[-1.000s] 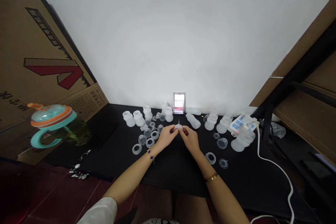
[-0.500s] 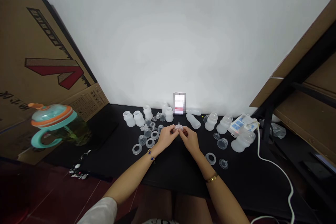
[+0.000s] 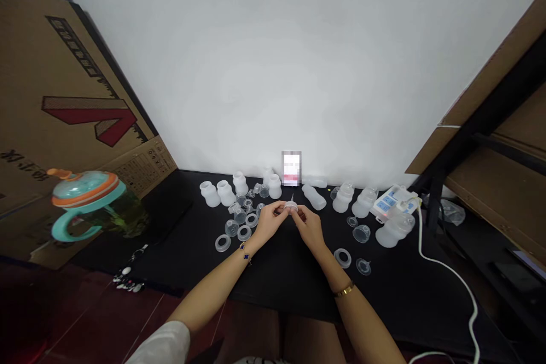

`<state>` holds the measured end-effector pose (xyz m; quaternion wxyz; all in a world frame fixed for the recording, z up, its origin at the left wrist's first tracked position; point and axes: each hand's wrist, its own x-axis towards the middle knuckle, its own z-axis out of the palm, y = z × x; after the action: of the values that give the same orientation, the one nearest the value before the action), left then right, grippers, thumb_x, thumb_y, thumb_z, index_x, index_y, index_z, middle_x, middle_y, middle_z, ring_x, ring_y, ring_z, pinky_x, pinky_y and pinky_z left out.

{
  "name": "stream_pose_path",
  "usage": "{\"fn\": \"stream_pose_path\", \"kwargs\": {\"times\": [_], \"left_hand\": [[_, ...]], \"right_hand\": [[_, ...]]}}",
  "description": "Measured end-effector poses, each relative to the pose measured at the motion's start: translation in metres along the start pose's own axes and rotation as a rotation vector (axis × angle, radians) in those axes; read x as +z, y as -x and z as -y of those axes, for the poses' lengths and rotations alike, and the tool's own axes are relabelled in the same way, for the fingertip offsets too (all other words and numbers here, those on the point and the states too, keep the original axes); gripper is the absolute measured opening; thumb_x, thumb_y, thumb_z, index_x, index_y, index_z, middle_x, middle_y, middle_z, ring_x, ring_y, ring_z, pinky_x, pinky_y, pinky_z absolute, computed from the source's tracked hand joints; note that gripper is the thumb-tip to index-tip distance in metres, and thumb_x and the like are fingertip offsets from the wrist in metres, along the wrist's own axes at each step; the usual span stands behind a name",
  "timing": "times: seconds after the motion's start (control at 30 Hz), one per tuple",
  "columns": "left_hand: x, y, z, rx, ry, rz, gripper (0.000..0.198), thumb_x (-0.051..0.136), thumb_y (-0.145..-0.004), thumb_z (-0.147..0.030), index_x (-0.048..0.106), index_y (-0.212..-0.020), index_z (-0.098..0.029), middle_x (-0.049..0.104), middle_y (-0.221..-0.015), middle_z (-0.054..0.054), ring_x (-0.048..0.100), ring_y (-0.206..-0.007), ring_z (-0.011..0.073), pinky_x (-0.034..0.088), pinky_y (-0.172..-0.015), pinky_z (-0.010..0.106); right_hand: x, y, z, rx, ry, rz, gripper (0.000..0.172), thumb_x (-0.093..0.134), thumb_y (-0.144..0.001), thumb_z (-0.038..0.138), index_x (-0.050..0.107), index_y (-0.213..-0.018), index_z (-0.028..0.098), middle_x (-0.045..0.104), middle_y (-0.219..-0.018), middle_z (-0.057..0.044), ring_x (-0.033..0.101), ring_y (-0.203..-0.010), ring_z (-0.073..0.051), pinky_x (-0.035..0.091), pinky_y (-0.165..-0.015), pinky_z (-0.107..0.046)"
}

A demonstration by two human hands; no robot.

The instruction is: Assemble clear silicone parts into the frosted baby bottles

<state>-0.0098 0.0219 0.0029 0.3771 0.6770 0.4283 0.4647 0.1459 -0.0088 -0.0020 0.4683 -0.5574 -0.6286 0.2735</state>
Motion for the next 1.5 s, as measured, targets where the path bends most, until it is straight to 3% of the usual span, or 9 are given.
{"fn": "stream_pose_path", "kwargs": {"times": [0.27,0.47,0.63,0.9,1.17,1.5], "left_hand": [[-0.001,-0.001,-0.003,-0.025,0.031,0.018,0.024,0.062,-0.087,-0.038,0.075,-0.093,-0.018,0.077,-0.085,0.003,0.069,-0.074,0.0179,0.052,-0.071,0.027],[-0.001,0.000,-0.002,-0.029,-0.055,-0.032,0.018,0.063,-0.085,-0.032,0.074,-0.089,-0.018,0.075,-0.081,0.002,0.067,-0.073,0.0172,0.050,-0.069,0.027],[-0.001,-0.003,0.005,-0.041,0.033,-0.003,0.019,0.067,-0.082,-0.032,0.076,-0.094,-0.019,0.077,-0.085,0.003,0.069,-0.077,0.0182,0.053,-0.074,0.028],[0.002,-0.004,0.013,-0.147,0.068,0.071,0.027,0.066,-0.084,-0.041,0.075,-0.086,-0.016,0.073,-0.075,0.003,0.065,-0.069,0.0169,0.051,-0.060,0.025],[0.001,-0.003,0.009,-0.047,0.009,0.011,0.016,0.065,-0.084,-0.029,0.074,-0.089,-0.018,0.077,-0.085,0.004,0.070,-0.079,0.0192,0.054,-0.076,0.030],[0.002,-0.002,0.006,-0.025,-0.048,0.013,0.013,0.067,-0.083,-0.027,0.074,-0.089,-0.019,0.077,-0.084,0.002,0.071,-0.078,0.0187,0.053,-0.074,0.028]], "right_hand": [[0.001,0.000,-0.004,-0.010,0.000,-0.001,0.045,0.052,-0.093,0.061,0.072,-0.098,0.021,0.066,-0.072,-0.001,0.061,-0.062,-0.018,0.049,-0.059,-0.028],[0.002,-0.001,-0.010,-0.014,0.036,-0.037,0.044,0.056,-0.092,0.060,0.071,-0.105,0.021,0.065,-0.077,-0.002,0.059,-0.060,-0.017,0.050,-0.056,-0.028],[0.001,-0.001,-0.009,-0.012,0.028,-0.036,0.042,0.055,-0.092,0.058,0.072,-0.103,0.021,0.066,-0.078,-0.003,0.060,-0.062,-0.018,0.050,-0.058,-0.028],[0.002,-0.001,-0.008,-0.004,0.021,-0.019,0.045,0.054,-0.092,0.061,0.072,-0.102,0.021,0.069,-0.078,-0.003,0.060,-0.061,-0.018,0.049,-0.057,-0.029],[0.003,-0.002,-0.014,-0.032,0.101,-0.021,0.038,0.055,-0.092,0.054,0.072,-0.099,0.021,0.066,-0.073,-0.002,0.060,-0.060,-0.018,0.047,-0.057,-0.028],[0.003,-0.001,-0.011,-0.019,0.114,-0.030,0.034,0.055,-0.092,0.051,0.072,-0.094,0.021,0.067,-0.073,-0.002,0.059,-0.061,-0.018,0.044,-0.059,-0.028]]}}
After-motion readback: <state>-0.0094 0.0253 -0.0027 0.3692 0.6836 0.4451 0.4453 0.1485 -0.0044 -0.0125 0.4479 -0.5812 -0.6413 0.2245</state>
